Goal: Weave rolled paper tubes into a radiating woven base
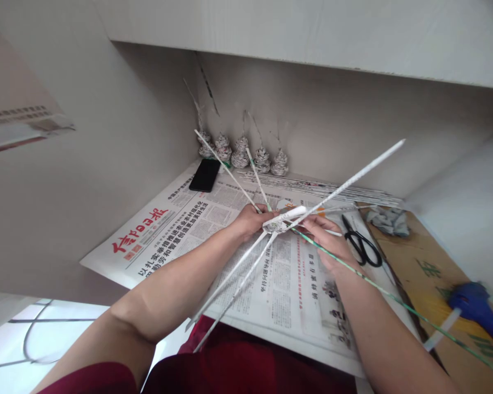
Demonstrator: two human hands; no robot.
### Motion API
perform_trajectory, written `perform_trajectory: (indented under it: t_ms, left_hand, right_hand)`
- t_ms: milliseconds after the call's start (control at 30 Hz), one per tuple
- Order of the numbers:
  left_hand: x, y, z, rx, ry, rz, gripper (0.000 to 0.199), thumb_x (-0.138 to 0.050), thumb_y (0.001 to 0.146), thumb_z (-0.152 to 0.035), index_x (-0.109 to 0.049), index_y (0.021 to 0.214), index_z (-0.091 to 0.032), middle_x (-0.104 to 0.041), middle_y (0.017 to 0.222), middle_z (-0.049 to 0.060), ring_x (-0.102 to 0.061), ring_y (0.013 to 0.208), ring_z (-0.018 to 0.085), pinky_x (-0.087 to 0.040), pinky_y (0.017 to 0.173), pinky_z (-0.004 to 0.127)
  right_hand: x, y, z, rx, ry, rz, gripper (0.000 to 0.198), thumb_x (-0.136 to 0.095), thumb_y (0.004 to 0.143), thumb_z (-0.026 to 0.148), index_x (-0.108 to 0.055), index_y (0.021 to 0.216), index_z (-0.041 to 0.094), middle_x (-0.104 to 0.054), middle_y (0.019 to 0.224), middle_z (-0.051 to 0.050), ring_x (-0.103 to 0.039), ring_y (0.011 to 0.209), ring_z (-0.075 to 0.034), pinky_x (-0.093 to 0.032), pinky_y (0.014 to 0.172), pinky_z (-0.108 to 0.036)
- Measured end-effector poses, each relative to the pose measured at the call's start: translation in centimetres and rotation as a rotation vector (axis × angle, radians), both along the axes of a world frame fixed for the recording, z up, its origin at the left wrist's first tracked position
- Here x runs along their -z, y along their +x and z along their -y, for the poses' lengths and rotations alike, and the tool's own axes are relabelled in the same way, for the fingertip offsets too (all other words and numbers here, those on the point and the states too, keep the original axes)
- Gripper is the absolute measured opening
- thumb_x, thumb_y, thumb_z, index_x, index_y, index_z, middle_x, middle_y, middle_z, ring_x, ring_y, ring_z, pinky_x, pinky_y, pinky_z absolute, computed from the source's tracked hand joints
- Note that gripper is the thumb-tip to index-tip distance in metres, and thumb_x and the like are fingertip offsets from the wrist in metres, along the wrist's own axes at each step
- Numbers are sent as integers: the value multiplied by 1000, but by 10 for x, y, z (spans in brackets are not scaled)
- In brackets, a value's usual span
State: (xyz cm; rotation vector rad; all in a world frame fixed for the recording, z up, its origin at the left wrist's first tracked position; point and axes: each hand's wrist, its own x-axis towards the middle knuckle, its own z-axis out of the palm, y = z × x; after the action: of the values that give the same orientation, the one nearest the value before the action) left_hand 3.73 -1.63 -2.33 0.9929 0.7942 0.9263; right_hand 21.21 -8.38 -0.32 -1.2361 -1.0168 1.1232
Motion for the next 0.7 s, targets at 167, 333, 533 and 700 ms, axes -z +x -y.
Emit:
perform_trajectory:
  t_ms: [167, 333, 533, 700]
  left_hand:
    - [1, -2, -2, -49, 40, -99, 37, -84, 49, -37, -57, 60, -14, -57, 51, -1, -50, 45, 9, -37, 46, 23]
    - [2, -3, -4, -55, 119, -99, 37, -82, 53, -40, -56, 60, -15, -59, 54, -2, -48, 46, 9, -35, 46, 22]
    - [3, -2, -1, -27, 264, -127, 35, -80, 58, -42, -60, 61, -14, -68, 72, 3, -58, 62, 12, -43, 60, 24]
    - [3, -2, 2, 34, 418, -259, 30, -75, 66, -42, -69, 71, -13, -70, 77, 5, -59, 68, 14, -43, 65, 25]
  right_hand:
    - [-8, 22, 1, -156, -171, -45, 39, -74, 65, 58, -75, 80, 22, -74, 88, -8, -67, 73, -23, -49, 56, -31]
    - [-7, 41, 3, -365, -274, -69, 47, -72, 64, 62, -75, 80, 18, -74, 88, -11, -69, 81, -27, -53, 68, -36]
    - [5, 24, -3, -235, -257, -2, 32, -81, 61, 45, -75, 82, 21, -73, 78, -5, -65, 61, -18, -48, 50, -27]
    - [11, 4, -2, -185, -245, -72, 32, -85, 56, 42, -71, 73, 18, -71, 71, -3, -63, 58, -16, -45, 47, -25]
